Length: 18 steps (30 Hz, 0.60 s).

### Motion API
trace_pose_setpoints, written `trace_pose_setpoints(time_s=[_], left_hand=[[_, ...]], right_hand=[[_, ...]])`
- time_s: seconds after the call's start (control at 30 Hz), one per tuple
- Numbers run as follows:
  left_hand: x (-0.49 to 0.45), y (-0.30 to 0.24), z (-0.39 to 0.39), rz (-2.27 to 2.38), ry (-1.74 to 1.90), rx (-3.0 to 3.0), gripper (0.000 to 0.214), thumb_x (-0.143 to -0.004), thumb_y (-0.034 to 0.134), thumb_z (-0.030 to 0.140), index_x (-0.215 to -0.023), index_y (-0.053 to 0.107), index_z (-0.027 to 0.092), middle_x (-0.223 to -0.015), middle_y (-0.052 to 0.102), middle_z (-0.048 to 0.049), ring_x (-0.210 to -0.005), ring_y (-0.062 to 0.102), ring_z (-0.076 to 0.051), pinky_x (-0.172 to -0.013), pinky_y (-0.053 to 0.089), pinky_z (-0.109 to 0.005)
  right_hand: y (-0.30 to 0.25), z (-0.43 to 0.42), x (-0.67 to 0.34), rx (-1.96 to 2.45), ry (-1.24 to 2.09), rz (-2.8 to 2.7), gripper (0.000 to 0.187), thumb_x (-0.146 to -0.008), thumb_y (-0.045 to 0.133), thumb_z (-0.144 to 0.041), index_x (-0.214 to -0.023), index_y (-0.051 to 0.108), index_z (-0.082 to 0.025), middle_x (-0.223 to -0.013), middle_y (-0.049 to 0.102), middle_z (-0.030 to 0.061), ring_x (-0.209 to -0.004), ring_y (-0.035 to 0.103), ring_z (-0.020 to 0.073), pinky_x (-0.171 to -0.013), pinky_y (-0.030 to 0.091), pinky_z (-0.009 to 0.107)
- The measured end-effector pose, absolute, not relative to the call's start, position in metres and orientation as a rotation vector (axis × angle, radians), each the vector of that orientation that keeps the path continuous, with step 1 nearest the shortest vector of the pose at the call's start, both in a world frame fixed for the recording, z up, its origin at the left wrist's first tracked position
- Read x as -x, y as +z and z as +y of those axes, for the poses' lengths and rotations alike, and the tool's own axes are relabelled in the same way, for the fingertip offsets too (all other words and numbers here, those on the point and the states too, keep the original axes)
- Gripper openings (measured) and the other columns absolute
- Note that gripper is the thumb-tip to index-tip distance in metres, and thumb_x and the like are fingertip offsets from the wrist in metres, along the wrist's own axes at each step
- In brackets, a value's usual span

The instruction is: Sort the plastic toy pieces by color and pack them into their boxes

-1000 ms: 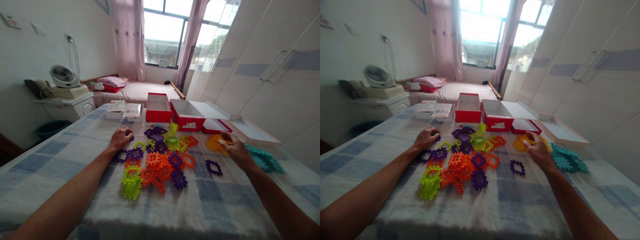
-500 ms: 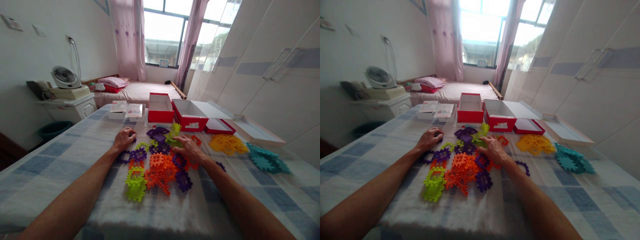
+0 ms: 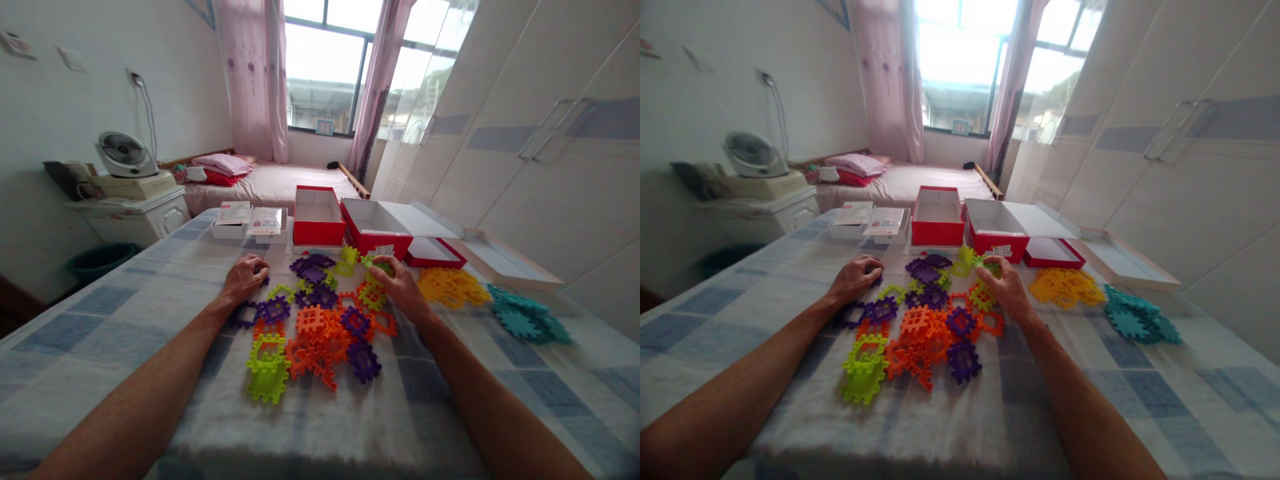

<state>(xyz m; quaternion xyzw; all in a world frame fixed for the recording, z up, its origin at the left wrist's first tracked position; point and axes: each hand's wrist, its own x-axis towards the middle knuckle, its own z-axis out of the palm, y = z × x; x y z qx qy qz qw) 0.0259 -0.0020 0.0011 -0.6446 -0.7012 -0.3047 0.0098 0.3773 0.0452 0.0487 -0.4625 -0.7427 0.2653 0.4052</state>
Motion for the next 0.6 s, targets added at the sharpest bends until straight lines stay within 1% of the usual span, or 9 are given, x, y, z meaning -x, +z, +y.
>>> trace_pose_setpoints(time_s=[0.07, 0.1, 0.13, 0.17, 0.27, 0.33, 0.4, 0.5, 0.6], left_hand=[[-0.026, 0.002, -0.003, -2.186, -0.948, 2.017, 0.028, -0.075, 0.045, 0.031, -0.081, 0.068, 0.017, -0.097, 0.065, -0.0082, -0.096, 0.059, -0.022, -0.093, 0.043, -0.030], [-0.027, 0.003, -0.003, -2.183, -0.946, 2.016, 0.028, -0.075, 0.045, 0.031, -0.081, 0.068, 0.016, -0.097, 0.065, -0.0084, -0.095, 0.059, -0.022, -0.092, 0.043, -0.030], [-0.028, 0.004, -0.004, -2.179, -0.946, 2.013, 0.028, -0.075, 0.045, 0.031, -0.081, 0.068, 0.017, -0.097, 0.065, -0.0083, -0.095, 0.059, -0.022, -0.092, 0.043, -0.030], [-0.030, 0.005, -0.005, -2.175, -0.947, 2.011, 0.027, -0.076, 0.045, 0.031, -0.081, 0.068, 0.017, -0.097, 0.065, -0.0081, -0.095, 0.059, -0.022, -0.091, 0.043, -0.030], [-0.036, 0.008, -0.007, -2.155, -0.966, 2.038, 0.027, -0.077, 0.044, 0.032, -0.082, 0.066, 0.018, -0.096, 0.065, -0.0064, -0.089, 0.061, -0.020, -0.086, 0.045, -0.028], [-0.040, 0.009, -0.008, -2.138, -0.990, 2.096, 0.027, -0.077, 0.044, 0.033, -0.082, 0.066, 0.018, -0.094, 0.065, -0.0053, -0.082, 0.062, -0.018, -0.080, 0.047, -0.027], [-0.044, 0.009, -0.008, -2.119, -1.014, 2.158, 0.027, -0.078, 0.044, 0.034, -0.082, 0.065, 0.018, -0.092, 0.065, -0.0050, -0.076, 0.062, -0.017, -0.076, 0.047, -0.026], [-0.046, 0.010, -0.009, -2.111, -1.036, 2.208, 0.029, -0.077, 0.044, 0.035, -0.083, 0.066, 0.016, -0.091, 0.065, -0.0061, -0.074, 0.062, -0.016, -0.073, 0.047, -0.026], [-0.047, 0.012, -0.010, -2.126, -1.037, 2.208, 0.031, -0.077, 0.043, 0.036, -0.083, 0.066, 0.016, -0.090, 0.065, -0.0065, -0.074, 0.062, -0.017, -0.073, 0.047, -0.027]], right_hand=[[0.053, 0.046, -0.380, 1.140, 0.705, -1.801, 0.026, -0.077, 0.053, -0.040, -0.089, 0.057, -0.018, -0.079, 0.057, 0.0012, -0.071, 0.052, 0.0141, -0.065, 0.043, 0.026], [0.054, 0.046, -0.381, 1.121, 0.739, -1.776, 0.023, -0.076, 0.053, -0.038, -0.087, 0.056, -0.018, -0.077, 0.056, 0.0004, -0.068, 0.051, 0.0133, -0.063, 0.042, 0.025], [0.054, 0.047, -0.383, 1.096, 0.779, -1.760, 0.023, -0.075, 0.053, -0.035, -0.090, 0.056, -0.018, -0.076, 0.055, -0.0003, -0.067, 0.050, 0.0127, -0.061, 0.042, 0.024], [0.055, 0.048, -0.384, 1.071, 0.816, -1.755, 0.026, -0.074, 0.053, -0.031, -0.096, 0.055, -0.018, -0.077, 0.054, -0.0009, -0.067, 0.050, 0.0123, -0.061, 0.042, 0.024], [0.055, 0.050, -0.390, 1.049, 0.874, -1.846, 0.050, -0.071, 0.052, -0.025, -0.120, 0.048, -0.020, -0.080, 0.055, -0.0013, -0.067, 0.051, 0.0120, -0.061, 0.043, 0.023], [0.057, 0.051, -0.396, 1.085, 0.887, -2.017, 0.055, -0.069, 0.053, -0.025, -0.124, 0.049, -0.018, -0.086, 0.059, 0.0012, -0.071, 0.054, 0.0135, -0.064, 0.044, 0.025], [0.059, 0.050, -0.400, 1.120, 0.886, -2.234, 0.051, -0.069, 0.053, -0.025, -0.119, 0.056, -0.016, -0.094, 0.062, 0.0047, -0.080, 0.057, 0.0166, -0.069, 0.045, 0.026], [0.059, 0.047, -0.402, 1.178, 0.754, -2.491, 0.046, -0.070, 0.053, -0.024, -0.114, 0.061, -0.014, -0.103, 0.064, 0.0083, -0.090, 0.057, 0.0205, -0.079, 0.044, 0.030], [0.053, 0.046, -0.400, 1.271, 0.502, -2.590, 0.049, -0.073, 0.053, -0.024, -0.120, 0.058, -0.012, -0.109, 0.062, 0.0123, -0.097, 0.056, 0.0226, -0.085, 0.041, 0.032]])
